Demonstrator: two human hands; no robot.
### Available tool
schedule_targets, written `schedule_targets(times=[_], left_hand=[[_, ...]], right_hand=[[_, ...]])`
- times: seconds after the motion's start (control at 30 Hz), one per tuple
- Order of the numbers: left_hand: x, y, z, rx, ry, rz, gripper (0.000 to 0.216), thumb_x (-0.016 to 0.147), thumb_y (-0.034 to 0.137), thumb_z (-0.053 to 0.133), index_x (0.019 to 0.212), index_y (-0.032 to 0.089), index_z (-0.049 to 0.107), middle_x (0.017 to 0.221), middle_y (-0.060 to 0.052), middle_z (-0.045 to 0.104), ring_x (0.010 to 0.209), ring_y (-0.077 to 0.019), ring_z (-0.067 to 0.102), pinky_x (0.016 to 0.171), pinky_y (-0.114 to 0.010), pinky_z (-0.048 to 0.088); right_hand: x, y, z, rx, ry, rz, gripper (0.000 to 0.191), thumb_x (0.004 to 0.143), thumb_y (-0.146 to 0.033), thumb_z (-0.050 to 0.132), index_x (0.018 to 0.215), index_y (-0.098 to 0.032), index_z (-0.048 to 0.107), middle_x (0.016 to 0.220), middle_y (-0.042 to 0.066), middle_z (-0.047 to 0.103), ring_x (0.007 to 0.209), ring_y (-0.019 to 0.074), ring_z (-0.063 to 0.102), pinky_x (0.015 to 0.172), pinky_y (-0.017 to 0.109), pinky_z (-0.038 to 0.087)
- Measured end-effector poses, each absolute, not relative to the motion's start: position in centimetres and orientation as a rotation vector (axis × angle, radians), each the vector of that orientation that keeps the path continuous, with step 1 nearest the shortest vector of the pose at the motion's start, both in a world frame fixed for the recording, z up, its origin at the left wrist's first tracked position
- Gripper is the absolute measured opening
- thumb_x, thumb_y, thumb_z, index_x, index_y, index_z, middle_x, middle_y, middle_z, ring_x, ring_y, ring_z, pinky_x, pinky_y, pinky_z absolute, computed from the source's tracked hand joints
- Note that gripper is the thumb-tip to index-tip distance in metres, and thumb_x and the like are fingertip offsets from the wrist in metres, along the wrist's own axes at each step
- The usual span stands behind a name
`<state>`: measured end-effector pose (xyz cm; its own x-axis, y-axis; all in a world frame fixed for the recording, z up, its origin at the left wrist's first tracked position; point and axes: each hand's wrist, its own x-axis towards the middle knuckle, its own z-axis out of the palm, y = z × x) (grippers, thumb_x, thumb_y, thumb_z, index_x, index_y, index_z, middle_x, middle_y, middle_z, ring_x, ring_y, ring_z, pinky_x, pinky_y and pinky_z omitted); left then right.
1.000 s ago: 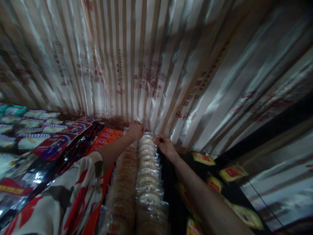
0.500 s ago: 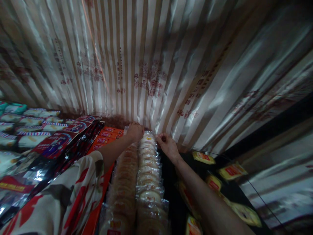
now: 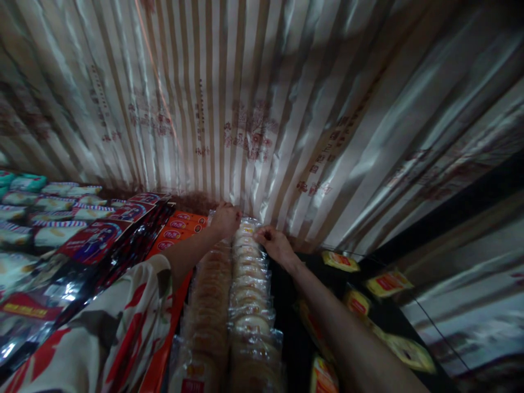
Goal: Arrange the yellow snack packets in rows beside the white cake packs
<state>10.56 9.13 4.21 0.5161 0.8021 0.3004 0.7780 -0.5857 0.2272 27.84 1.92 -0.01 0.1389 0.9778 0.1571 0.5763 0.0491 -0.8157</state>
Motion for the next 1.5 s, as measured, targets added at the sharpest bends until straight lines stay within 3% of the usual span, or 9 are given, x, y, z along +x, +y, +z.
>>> schedule_targets(times=[0.17, 0.47, 0.8, 1.13, 1.27, 1.5], left_hand=[[9.8, 7.9, 4.8, 2.853, 1.124, 0.516, 0.021, 0.078, 0.028, 0.052, 0.077, 0.017, 0.07, 0.086, -0.007, 0.066, 0.095, -0.0187, 0.053, 0.096, -0.032, 0.035], [10.1, 7.4, 4.3, 2.816, 1.185, 0.508, 0.02, 0.078, 0.019, 0.049, 0.077, 0.016, 0.068, 0.084, -0.007, 0.066, 0.091, -0.0182, 0.054, 0.093, -0.03, 0.036], [10.1, 7.2, 4.4, 2.791, 1.223, 0.501, 0.019, 0.077, 0.019, 0.05, 0.079, 0.016, 0.069, 0.084, -0.007, 0.068, 0.092, -0.0183, 0.056, 0.093, -0.031, 0.035], [9.4, 7.5, 3.6, 2.616, 1.309, 0.712, 0.019, 0.079, 0.024, 0.05, 0.083, 0.016, 0.067, 0.087, -0.006, 0.067, 0.094, -0.0177, 0.054, 0.09, -0.029, 0.039], [8.5, 6.5, 4.2, 2.737, 1.15, 0.57, 0.014, 0.075, 0.028, 0.058, 0.076, 0.017, 0.068, 0.088, -0.006, 0.065, 0.099, -0.0191, 0.051, 0.095, -0.031, 0.037], [9.3, 6.0, 3.6, 2.679, 1.213, 0.663, 0.009, 0.072, 0.023, 0.06, 0.072, 0.016, 0.066, 0.094, -0.007, 0.062, 0.103, -0.0213, 0.046, 0.095, -0.031, 0.038]], right_hand=[[27.4, 1.9, 0.2, -1.691, -1.524, 0.556, 0.018, 0.073, -0.039, 0.053, 0.069, -0.022, 0.056, 0.067, -0.002, 0.061, 0.063, 0.0141, 0.055, 0.065, 0.026, 0.043], [26.7, 0.6, 1.6, -1.902, -1.441, 0.32, 0.03, 0.077, -0.05, 0.051, 0.073, -0.022, 0.057, 0.068, 0.001, 0.063, 0.063, 0.0159, 0.059, 0.062, 0.026, 0.042], [27.5, -0.2, 1.2, -1.735, -1.562, 0.686, 0.026, 0.066, -0.047, 0.062, 0.064, -0.021, 0.058, 0.062, -0.003, 0.061, 0.059, 0.0134, 0.056, 0.057, 0.023, 0.041], [26.0, -0.6, 1.7, -1.902, -1.574, 0.357, 0.016, 0.075, -0.036, 0.055, 0.067, -0.023, 0.056, 0.063, -0.002, 0.062, 0.061, 0.0157, 0.059, 0.059, 0.025, 0.039], [25.8, -0.6, 1.9, -1.916, -1.54, 0.364, 0.016, 0.076, -0.036, 0.055, 0.068, -0.023, 0.055, 0.063, -0.001, 0.062, 0.061, 0.0157, 0.059, 0.059, 0.025, 0.039], [26.0, -1.9, 2.6, -2.011, -1.526, 0.34, 0.03, 0.076, -0.052, 0.053, 0.072, -0.022, 0.058, 0.07, 0.003, 0.065, 0.067, 0.0186, 0.061, 0.061, 0.027, 0.04]])
